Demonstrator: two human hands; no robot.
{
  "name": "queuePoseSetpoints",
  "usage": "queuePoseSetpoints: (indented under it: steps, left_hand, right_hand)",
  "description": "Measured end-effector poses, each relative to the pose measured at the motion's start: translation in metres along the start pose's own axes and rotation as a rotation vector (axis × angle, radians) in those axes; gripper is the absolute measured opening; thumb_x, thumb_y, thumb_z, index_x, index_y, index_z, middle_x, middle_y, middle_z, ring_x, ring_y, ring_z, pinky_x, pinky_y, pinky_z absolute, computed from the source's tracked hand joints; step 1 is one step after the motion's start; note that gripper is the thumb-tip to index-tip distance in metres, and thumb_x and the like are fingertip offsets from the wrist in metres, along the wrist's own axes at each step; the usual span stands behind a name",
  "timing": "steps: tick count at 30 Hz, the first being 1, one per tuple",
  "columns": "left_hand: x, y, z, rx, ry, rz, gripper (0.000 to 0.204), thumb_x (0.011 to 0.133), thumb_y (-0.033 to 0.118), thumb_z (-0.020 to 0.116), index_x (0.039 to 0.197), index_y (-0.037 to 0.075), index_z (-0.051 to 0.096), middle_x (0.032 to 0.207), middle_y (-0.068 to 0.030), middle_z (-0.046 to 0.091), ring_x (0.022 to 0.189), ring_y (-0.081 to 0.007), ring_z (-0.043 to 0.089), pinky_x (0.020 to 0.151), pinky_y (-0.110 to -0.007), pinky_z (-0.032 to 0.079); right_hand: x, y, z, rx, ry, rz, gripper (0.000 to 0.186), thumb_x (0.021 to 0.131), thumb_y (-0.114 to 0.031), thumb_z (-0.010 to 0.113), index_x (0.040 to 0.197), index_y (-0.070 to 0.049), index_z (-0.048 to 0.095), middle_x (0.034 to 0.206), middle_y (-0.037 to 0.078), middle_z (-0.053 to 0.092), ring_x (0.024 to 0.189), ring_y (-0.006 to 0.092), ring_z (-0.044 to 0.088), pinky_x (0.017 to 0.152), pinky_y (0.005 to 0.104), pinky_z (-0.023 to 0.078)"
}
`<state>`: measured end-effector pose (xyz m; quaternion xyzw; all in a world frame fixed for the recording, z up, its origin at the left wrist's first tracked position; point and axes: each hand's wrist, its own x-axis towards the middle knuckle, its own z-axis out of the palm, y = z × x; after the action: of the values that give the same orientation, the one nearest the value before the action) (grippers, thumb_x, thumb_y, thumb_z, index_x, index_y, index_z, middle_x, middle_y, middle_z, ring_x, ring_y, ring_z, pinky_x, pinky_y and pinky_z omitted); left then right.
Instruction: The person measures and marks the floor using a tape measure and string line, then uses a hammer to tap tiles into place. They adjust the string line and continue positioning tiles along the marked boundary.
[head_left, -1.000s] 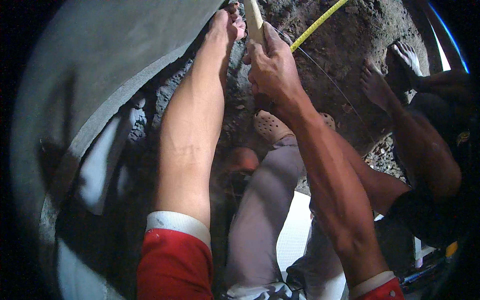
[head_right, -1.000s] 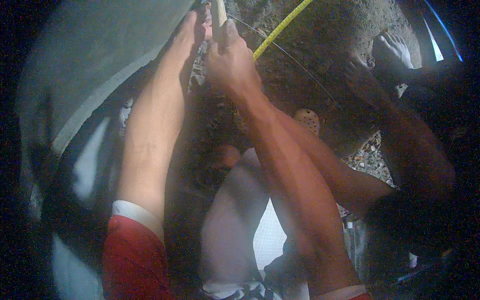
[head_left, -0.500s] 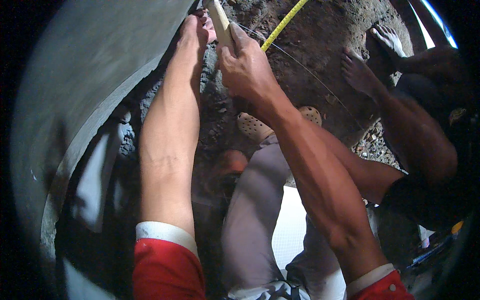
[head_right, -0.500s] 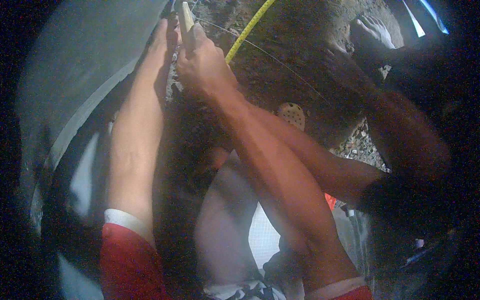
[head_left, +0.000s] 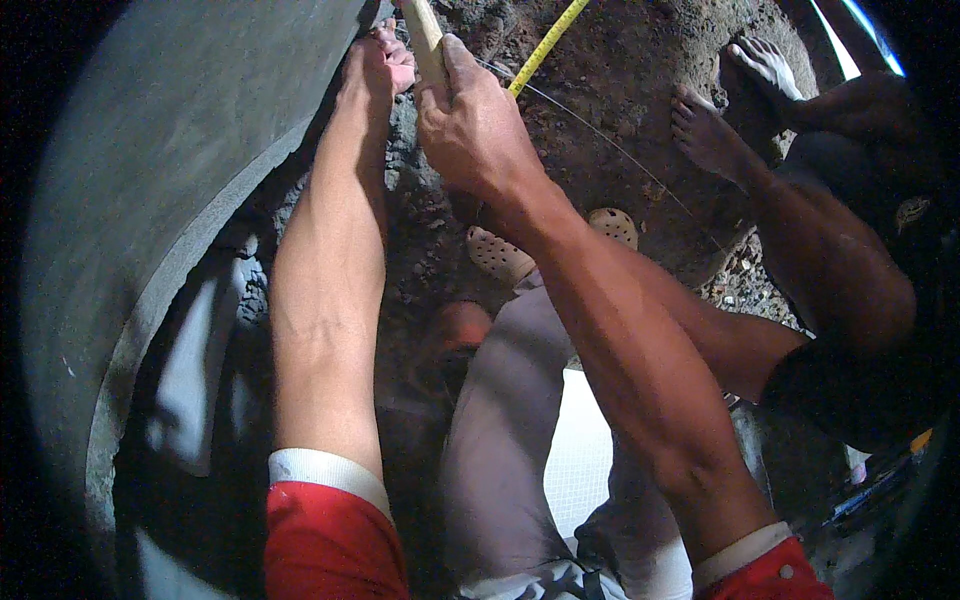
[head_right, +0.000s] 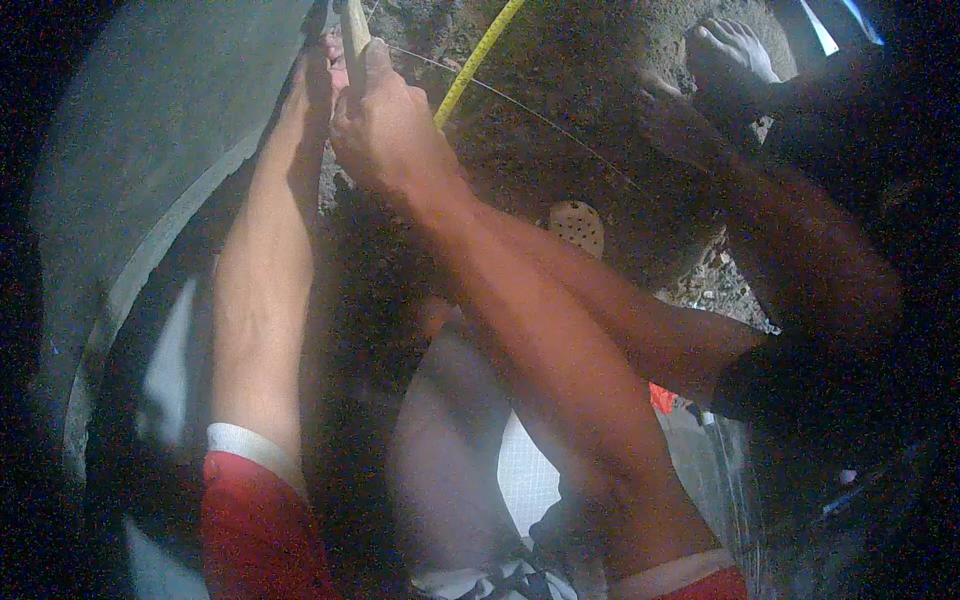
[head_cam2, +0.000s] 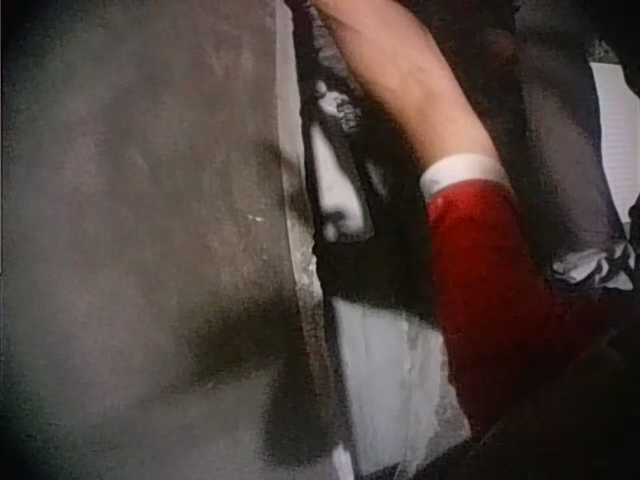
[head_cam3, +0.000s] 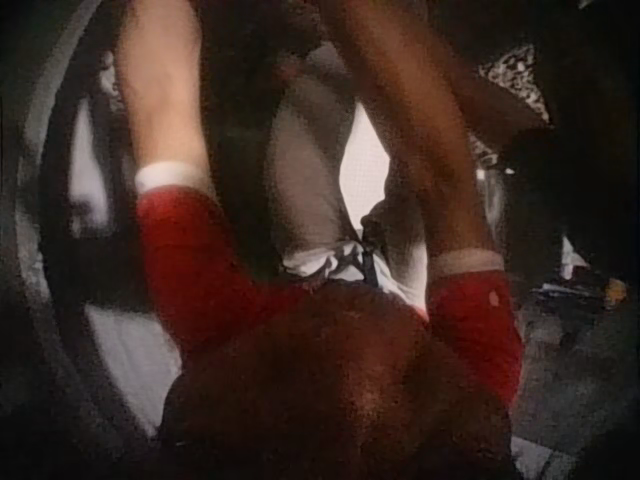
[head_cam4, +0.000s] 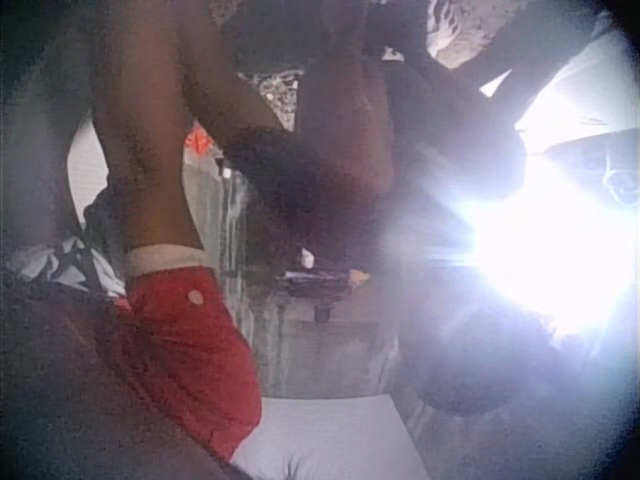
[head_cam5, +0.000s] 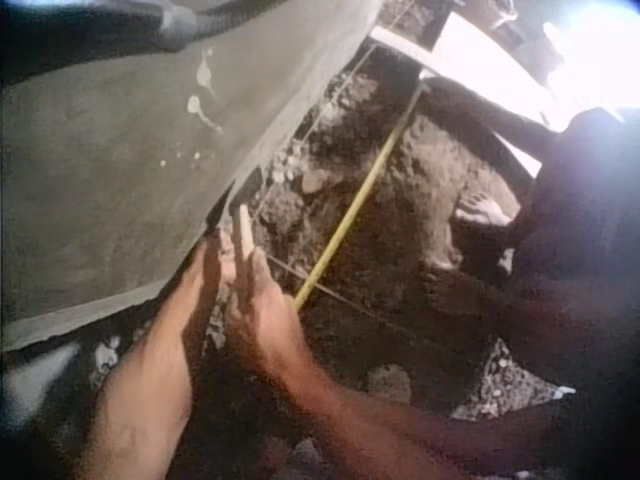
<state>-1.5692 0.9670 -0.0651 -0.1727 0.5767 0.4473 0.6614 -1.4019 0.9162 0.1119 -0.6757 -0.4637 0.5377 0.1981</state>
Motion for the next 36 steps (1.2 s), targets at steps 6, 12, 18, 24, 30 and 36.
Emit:
queuePoseSetpoints:
  steps: [6, 12, 18, 24, 30, 36]
  left_hand:
    - [0.002, 0.001, 0.002, 0.01, -0.003, 0.0, 0.015, 0.103, 0.018, 0.055, 0.091, 0.011, 0.063, 0.057, 0.0094, 0.044, 0.044, -0.0071, 0.032, 0.044, -0.024, 0.023]
    - [0.002, 0.002, 0.003, 0.023, -0.004, -0.001, 0.016, 0.102, 0.018, 0.055, 0.09, 0.011, 0.063, 0.056, 0.0096, 0.042, 0.044, -0.0072, 0.031, 0.044, -0.024, 0.023]
    - [0.006, 0.0, 0.006, 0.027, -0.005, 0.003, 0.017, 0.102, 0.018, 0.055, 0.089, 0.011, 0.062, 0.056, 0.0098, 0.041, 0.044, -0.0073, 0.03, 0.044, -0.024, 0.023]
    - [0.007, 0.003, 0.007, 0.031, -0.016, 0.002, 0.017, 0.102, 0.018, 0.055, 0.088, 0.011, 0.062, 0.055, 0.01, 0.04, 0.044, -0.0074, 0.03, 0.044, -0.024, 0.023]
    - [0.005, 0.004, 0.004, 0.039, -0.013, -0.002, 0.018, 0.102, 0.019, 0.055, 0.087, 0.011, 0.061, 0.055, 0.0101, 0.039, 0.044, -0.0075, 0.029, 0.045, -0.024, 0.023]
    - [0.007, 0.005, 0.007, 0.028, -0.023, -0.015, 0.018, 0.102, 0.019, 0.055, 0.087, 0.011, 0.061, 0.055, 0.0103, 0.037, 0.043, -0.0076, 0.028, 0.045, -0.025, 0.023]
  right_hand:
    - [0.001, -0.003, -0.006, 0.003, -0.136, 0.011, 0.034, 0.096, -0.016, 0.054, 0.126, 0.001, 0.056, 0.099, 0.031, 0.069, 0.091, 0.0484, 0.069, 0.08, 0.0517, 0.053]
    - [-0.001, -0.005, 0.002, -0.102, -0.064, 0.045, 0.033, 0.097, -0.017, 0.05, 0.124, 0.001, 0.056, 0.1, 0.032, 0.069, 0.093, 0.0492, 0.068, 0.08, 0.0521, 0.053]
    - [0.007, -0.003, -0.007, 0.091, -0.168, 0.078, 0.034, 0.096, -0.016, 0.051, 0.126, 0.001, 0.054, 0.097, 0.034, 0.068, 0.096, 0.0513, 0.067, 0.082, 0.0556, 0.052]
    - [-0.016, 0.0, 0.009, -0.132, -0.125, 0.097, 0.044, 0.097, -0.017, 0.053, 0.139, -0.002, 0.048, 0.098, 0.034, 0.068, 0.096, 0.0521, 0.067, 0.081, 0.0547, 0.053]
    - [-0.036, 0.029, 0.045, 0.345, -0.028, 0.119, 0.035, 0.108, -0.022, 0.047, 0.132, 0.003, 0.055, 0.084, 0.012, 0.061, 0.075, 0.0256, 0.063, 0.062, 0.0407, 0.051]
    - [-0.032, 0.031, 0.029, -0.106, 0.04, -0.061, 0.038, 0.106, -0.022, 0.048, 0.133, 0.005, 0.054, 0.091, 0.025, 0.066, 0.081, 0.0378, 0.068, 0.068, 0.0463, 0.052]
